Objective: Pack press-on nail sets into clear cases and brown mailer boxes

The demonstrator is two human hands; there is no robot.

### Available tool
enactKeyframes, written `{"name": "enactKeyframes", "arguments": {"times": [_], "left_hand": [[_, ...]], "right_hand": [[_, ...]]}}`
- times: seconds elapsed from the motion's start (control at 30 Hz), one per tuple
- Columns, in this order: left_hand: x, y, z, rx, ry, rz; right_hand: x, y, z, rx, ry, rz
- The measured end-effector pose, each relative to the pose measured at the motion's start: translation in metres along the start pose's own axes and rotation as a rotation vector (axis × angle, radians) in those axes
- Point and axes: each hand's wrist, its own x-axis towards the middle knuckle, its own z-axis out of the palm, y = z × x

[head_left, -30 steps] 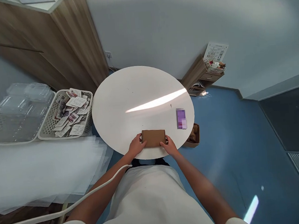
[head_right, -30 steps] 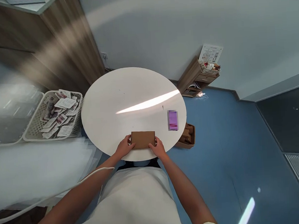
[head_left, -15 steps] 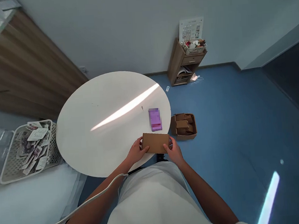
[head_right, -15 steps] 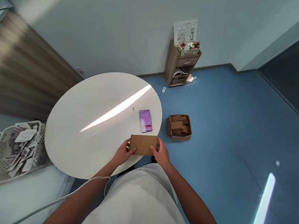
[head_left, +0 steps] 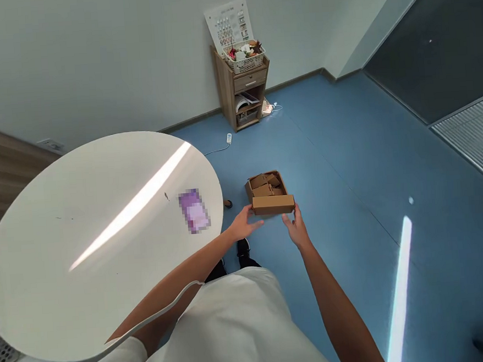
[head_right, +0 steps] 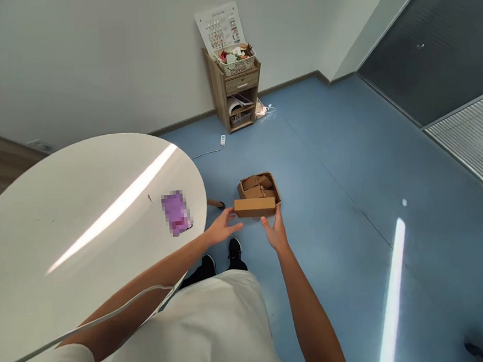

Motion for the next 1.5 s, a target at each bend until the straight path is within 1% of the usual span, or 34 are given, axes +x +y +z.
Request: {"name": "enactKeyframes", "arguments": {"times": [0.03, 0.1, 0.17, 0.23, 0.3, 0.37, 0.47, 0.57, 0.7, 0.8, 0.9, 0.97, 1.07, 1.13, 1.2, 1.27, 1.33, 1.43, 1.5], "left_hand": [[0.004, 0.003, 0.004, 0.018, -0.005, 0.021], [0.004, 0.003, 0.009, 0.068, -0.010, 0.014], [-0.005, -0.003, 0.010, 0.094, -0.009, -0.033], [-0.021, -0.015, 0.006, 0.077, -0.001, -0.072], [-0.041, -0.028, -0.004, 0.003, 0.019, -0.121], [-0.062, -0.040, -0.017, -0.077, 0.087, -0.168], [-0.093, -0.052, -0.041, -0.147, 0.250, -0.239], [-0.126, -0.060, -0.063, -0.192, 0.421, -0.292], [-0.175, -0.071, -0.084, -0.267, 0.612, -0.296], [-0.214, -0.084, -0.096, -0.321, 0.734, -0.265], [-0.256, -0.102, -0.107, -0.368, 0.859, -0.242], [-0.286, -0.117, -0.113, -0.394, 0.943, -0.225], [-0.334, -0.144, -0.119, -0.422, 1.061, -0.206], [-0.366, -0.163, -0.121, -0.435, 1.127, -0.223], [-0.399, -0.179, -0.120, -0.447, 1.188, -0.260], [-0.432, -0.193, -0.117, -0.453, 1.238, -0.305], [-0.462, -0.204, -0.113, -0.460, 1.264, -0.347], [-0.497, -0.222, -0.110, -0.481, 1.297, -0.384], [-0.511, -0.233, -0.110, -0.505, 1.332, -0.387]], "right_hand": [[0.002, 0.003, -0.004, -0.017, 0.024, 0.014], [0.002, 0.011, -0.007, -0.082, 0.082, 0.065], [-0.004, 0.018, -0.002, -0.115, 0.120, 0.098], [-0.013, 0.022, 0.009, -0.115, 0.100, 0.076], [-0.021, 0.019, 0.026, -0.072, 0.040, 0.046], [-0.026, 0.009, 0.046, -0.023, -0.043, -0.002], [-0.031, -0.015, 0.079, 0.015, -0.191, -0.111], [-0.039, -0.043, 0.111, 0.006, -0.332, -0.242], [-0.061, -0.073, 0.147, -0.026, -0.505, -0.401], [-0.088, -0.089, 0.175, -0.045, -0.590, -0.479], [-0.124, -0.101, 0.204, -0.050, -0.679, -0.509], [-0.151, -0.110, 0.223, -0.061, -0.778, -0.523], [-0.194, -0.122, 0.252, -0.107, -0.973, -0.559], [-0.221, -0.129, 0.272, -0.163, -1.103, -0.599], [-0.247, -0.134, 0.291, -0.221, -1.200, -0.642], [-0.270, -0.138, 0.309, -0.262, -1.266, -0.675], [-0.292, -0.142, 0.325, -0.288, -1.314, -0.704], [-0.320, -0.151, 0.345, -0.319, -1.386, -0.742], [-0.335, -0.158, 0.356, -0.337, -1.426, -0.746]]}}
